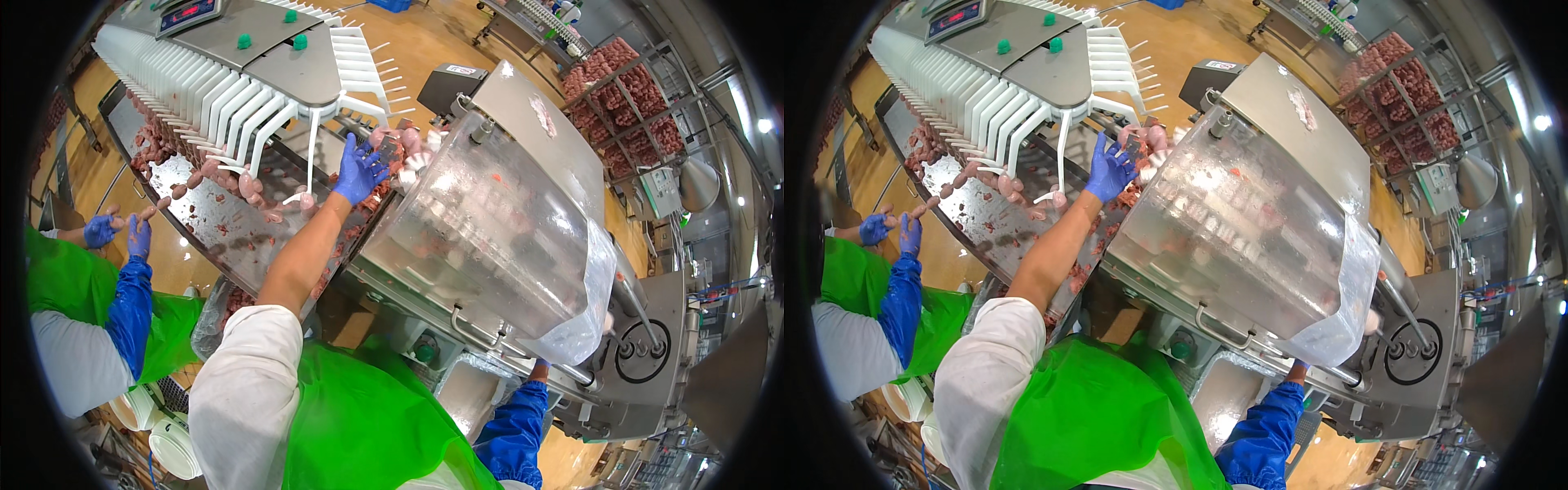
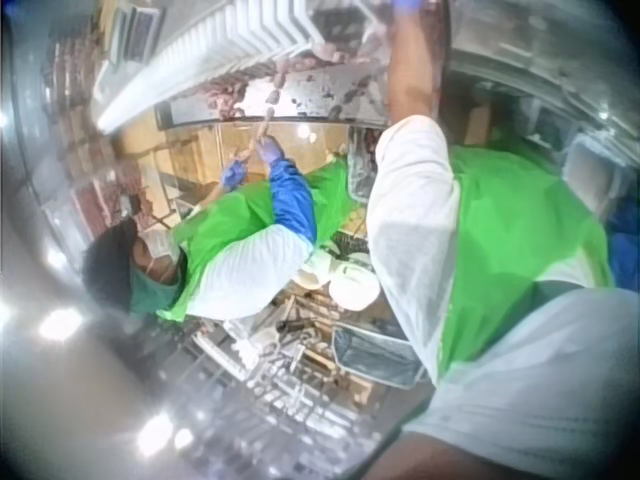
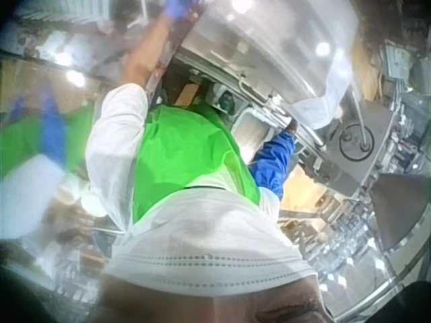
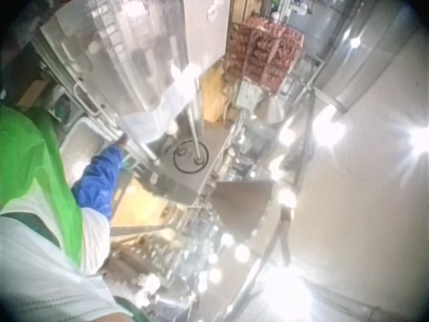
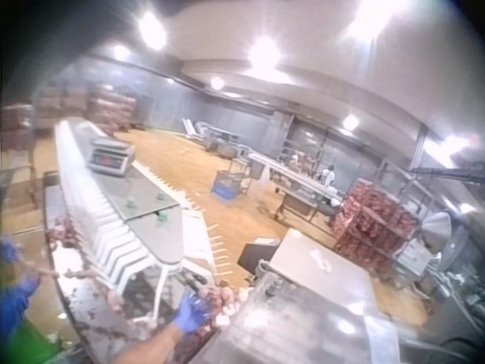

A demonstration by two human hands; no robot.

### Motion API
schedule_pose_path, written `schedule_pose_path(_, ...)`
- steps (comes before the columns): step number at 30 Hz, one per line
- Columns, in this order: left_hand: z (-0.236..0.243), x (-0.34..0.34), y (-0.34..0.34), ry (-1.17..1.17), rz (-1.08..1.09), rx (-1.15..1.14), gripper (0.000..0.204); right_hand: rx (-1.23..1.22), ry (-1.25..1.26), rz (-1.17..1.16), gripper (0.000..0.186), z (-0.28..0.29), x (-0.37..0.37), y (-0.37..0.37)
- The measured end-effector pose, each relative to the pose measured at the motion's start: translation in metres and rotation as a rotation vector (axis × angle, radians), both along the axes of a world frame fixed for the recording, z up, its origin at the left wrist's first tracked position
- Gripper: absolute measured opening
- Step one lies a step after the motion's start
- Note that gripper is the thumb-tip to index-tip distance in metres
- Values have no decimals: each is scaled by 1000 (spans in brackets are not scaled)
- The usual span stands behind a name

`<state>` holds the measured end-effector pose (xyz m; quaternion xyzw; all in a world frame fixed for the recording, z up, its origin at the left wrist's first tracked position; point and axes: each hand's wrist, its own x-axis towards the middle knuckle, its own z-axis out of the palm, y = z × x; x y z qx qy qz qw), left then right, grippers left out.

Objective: The person operates a sausage stuffing machine in a meat processing facility. They repeatedly dip a white casing into a water bath, attach it to the machine's stuffer, and guide the casing as it fills with ground meat. The person also handles raw meat pieces on the conveyor and adjusts the machine's components.

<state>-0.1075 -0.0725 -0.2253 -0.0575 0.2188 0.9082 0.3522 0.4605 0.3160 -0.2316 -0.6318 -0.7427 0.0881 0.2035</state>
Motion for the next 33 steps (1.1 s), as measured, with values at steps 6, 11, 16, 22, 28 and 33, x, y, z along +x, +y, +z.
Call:
schedule_pose_path(6, -92, -25, -6, 225, 102, -207, 24, -10, 4, 4, 31, -6, 6, 1)
schedule_pose_path(11, -225, 3, -53, 251, 132, -742, 22, -12, 14, 1, 31, -4, 7, 2)
schedule_pose_path(16, -311, 51, -127, 1045, -444, -2109, 22, -29, 56, 24, 31, -13, -7, 6)
schedule_pose_path(22, -262, 82, -162, 1156, -772, -1787, 38, -31, 102, 37, 31, -19, -2, 8)
schedule_pose_path(28, -126, 120, -161, 804, -26, -1025, 21, -14, 259, 58, 30, -23, 19, 17)
schedule_pose_path(33, 6, 126, -192, 736, -97, -812, 22, 442, 529, -97, 27, 86, 61, 7)
